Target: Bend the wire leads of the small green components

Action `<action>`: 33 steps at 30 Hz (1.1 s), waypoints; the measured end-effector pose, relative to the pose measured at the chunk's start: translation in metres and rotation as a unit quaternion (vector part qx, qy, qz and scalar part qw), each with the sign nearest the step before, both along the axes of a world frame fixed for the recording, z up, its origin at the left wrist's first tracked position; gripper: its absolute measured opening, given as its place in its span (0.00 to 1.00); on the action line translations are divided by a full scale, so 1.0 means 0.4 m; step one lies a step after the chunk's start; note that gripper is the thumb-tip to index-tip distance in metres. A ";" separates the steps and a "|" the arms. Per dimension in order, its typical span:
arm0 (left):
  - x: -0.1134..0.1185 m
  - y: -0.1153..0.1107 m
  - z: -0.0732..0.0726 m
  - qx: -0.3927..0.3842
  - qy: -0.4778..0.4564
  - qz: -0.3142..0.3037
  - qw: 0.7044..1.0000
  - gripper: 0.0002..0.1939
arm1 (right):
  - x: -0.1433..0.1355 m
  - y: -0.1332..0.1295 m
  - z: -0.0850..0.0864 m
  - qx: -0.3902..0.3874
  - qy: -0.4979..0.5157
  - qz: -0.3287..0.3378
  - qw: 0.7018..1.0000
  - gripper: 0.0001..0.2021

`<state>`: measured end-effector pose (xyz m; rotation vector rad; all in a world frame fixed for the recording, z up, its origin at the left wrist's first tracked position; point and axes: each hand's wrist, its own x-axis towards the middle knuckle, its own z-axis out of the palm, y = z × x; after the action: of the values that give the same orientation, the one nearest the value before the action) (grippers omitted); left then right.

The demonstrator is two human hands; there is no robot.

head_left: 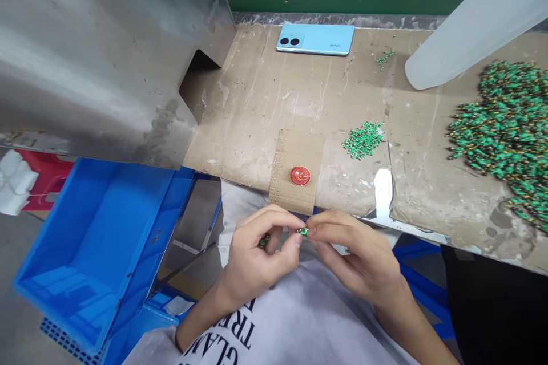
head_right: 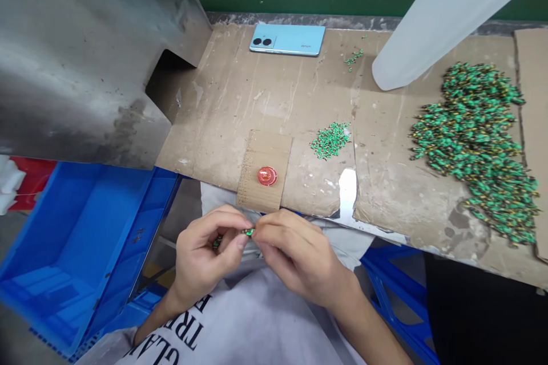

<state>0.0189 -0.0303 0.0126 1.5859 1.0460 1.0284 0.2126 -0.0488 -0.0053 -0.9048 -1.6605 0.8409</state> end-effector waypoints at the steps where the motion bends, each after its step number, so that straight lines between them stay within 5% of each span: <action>1: 0.003 0.000 0.001 -0.006 -0.005 0.000 1.000 0.08 | 0.000 0.000 -0.001 0.003 -0.004 0.001 1.000 0.16; 12: 0.004 0.015 0.021 0.015 0.000 -0.019 1.000 0.07 | 0.014 -0.006 -0.008 -0.004 0.029 0.022 0.999 0.19; 26: 0.012 0.026 0.032 0.036 0.082 0.033 0.995 0.11 | -0.013 -0.020 -0.027 0.023 -0.023 -0.007 0.999 0.17; 30: 0.007 0.021 -0.006 0.042 0.060 0.019 0.997 0.08 | -0.010 -0.020 -0.042 0.032 -0.008 -0.023 0.999 0.16; 33: -0.008 0.005 -0.037 -0.040 0.008 0.002 0.999 0.10 | 0.029 -0.022 -0.037 -0.026 -0.002 -0.075 0.997 0.12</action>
<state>0.0158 -0.0282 -0.0023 1.5295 1.0884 0.9668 0.2241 -0.0575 -0.0202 -1.0549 -1.5593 0.7819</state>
